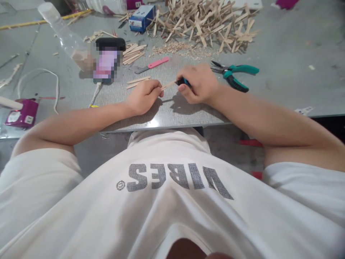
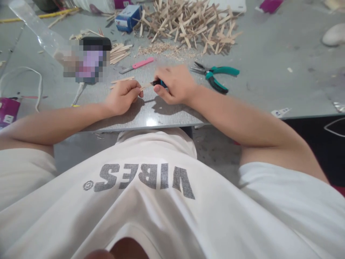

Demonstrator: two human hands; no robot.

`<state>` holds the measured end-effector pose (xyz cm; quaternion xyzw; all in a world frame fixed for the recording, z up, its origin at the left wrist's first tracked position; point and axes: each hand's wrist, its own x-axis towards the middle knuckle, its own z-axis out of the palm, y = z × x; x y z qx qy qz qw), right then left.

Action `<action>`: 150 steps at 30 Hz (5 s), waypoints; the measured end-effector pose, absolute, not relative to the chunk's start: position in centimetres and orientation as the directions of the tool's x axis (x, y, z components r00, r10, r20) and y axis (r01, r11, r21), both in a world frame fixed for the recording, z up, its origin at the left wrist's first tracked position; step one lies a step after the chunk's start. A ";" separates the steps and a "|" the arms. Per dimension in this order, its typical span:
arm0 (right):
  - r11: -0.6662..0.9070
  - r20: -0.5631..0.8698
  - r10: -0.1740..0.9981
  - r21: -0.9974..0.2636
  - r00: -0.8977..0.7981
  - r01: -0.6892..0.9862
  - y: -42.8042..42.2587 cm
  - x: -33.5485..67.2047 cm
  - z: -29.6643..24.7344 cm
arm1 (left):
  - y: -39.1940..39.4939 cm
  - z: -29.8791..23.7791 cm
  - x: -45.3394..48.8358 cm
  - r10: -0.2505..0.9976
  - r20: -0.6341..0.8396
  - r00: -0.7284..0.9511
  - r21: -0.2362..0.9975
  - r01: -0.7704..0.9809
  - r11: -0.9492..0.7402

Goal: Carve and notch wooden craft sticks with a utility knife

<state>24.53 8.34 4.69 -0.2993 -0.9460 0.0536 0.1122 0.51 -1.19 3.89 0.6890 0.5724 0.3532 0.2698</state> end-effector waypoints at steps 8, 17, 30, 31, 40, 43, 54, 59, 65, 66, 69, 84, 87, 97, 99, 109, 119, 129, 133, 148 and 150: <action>0.783 0.103 0.622 -0.075 -0.776 0.618 7.1 23.7 5.8 | -0.9 3.6 0.4 0.964 0.239 0.113 0.692 0.677 -0.251; 0.764 0.102 0.645 -0.119 -0.758 0.634 6.9 23.1 5.8 | -0.7 3.2 0.6 0.975 0.208 0.075 0.538 0.824 -0.178; 0.769 0.075 0.640 -0.066 -0.765 0.636 6.5 22.7 5.3 | -1.1 3.4 0.7 0.980 0.176 0.092 0.469 0.867 -0.165; 0.782 0.058 0.623 -0.065 -0.780 0.620 6.5 22.7 5.6 | -1.2 3.6 0.7 0.983 0.163 0.089 0.464 0.872 -0.156; 0.796 0.003 0.606 -0.012 -0.796 0.606 5.7 22.8 7.1 | -2.0 5.4 1.4 0.991 0.068 0.112 0.297 0.946 -0.127; 0.788 -0.004 0.613 -0.074 -0.790 0.612 5.7 22.8 6.8 | -2.0 5.5 1.5 0.991 0.063 0.115 0.292 0.948 -0.128; 0.800 -0.059 0.591 -0.081 -0.804 0.594 6.2 22.4 7.5 | -2.4 5.5 1.7 0.991 0.062 0.121 0.159 0.979 -0.130; 0.815 -0.032 0.575 -0.058 -0.817 0.576 6.0 22.4 7.2 | -2.4 5.6 2.1 0.993 0.041 0.113 0.130 0.985 -0.117; 0.828 0.003 0.561 -0.011 -0.828 0.561 5.7 22.4 6.8 | -2.2 5.4 2.0 0.990 0.035 0.139 0.108 0.984 -0.142; 0.831 0.007 0.557 -0.005 -0.831 0.557 5.7 22.4 6.7 | -2.2 5.4 2.0 0.990 0.037 0.137 0.117 0.983 -0.141; 0.832 0.008 0.555 0.010 -0.832 0.555 5.7 22.4 6.6 | -2.2 5.3 1.9 0.991 0.047 0.128 0.138 0.981 -0.133; 0.817 -0.029 0.571 -0.078 -0.820 0.571 5.5 22.7 7.2 | -2.2 5.6 1.4 0.993 0.078 0.092 0.357 0.927 -0.114; 0.776 -0.044 0.622 -0.098 -0.781 0.623 5.3 22.7 7.5 | -2.1 5.9 1.4 0.992 0.083 0.100 0.475 0.870 -0.128; 0.745 -0.020 0.654 -0.153 -0.756 0.649 4.9 22.9 7.6 | -1.9 6.0 1.2 0.993 0.074 0.097 0.584 0.803 -0.122; 0.730 -0.015 0.667 -0.185 -0.745 0.658 5.1 22.9 7.2 | -1.8 5.9 1.2 0.992 0.080 0.102 0.551 0.825 -0.130; 0.691 -0.009 0.688 -0.296 -0.726 0.659 6.2 22.9 6.6 | -2.1 5.8 1.6 0.994 0.087 0.062 0.291 0.953 -0.085; 0.754 -0.083 0.628 -0.181 -0.774 0.631 6.4 22.9 7.6 | -1.9 6.1 1.7 0.996 0.059 0.068 0.377 0.922 -0.086; 0.765 -0.037 0.627 -0.161 -0.778 0.624 6.4 23.5 8.0 | -1.9 6.4 1.7 0.997 0.030 0.066 0.375 0.924 -0.072; 0.771 -0.080 0.603 -0.195 -0.794 0.606 6.5 23.7 7.8 | -1.8 6.8 1.8 0.994 -0.041 0.097 0.303 0.950 -0.080; 0.841 -0.102 0.533 -0.045 -0.840 0.539 6.4 23.6 7.9 | -1.4 8.5 0.7 0.971 -0.158 0.180 0.371 0.922 -0.111; 0.867 -0.087 0.492 -0.046 -0.866 0.497 6.5 23.6 7.8 | -1.5 8.7 0.9 0.972 -0.170 0.161 0.347 0.933 -0.094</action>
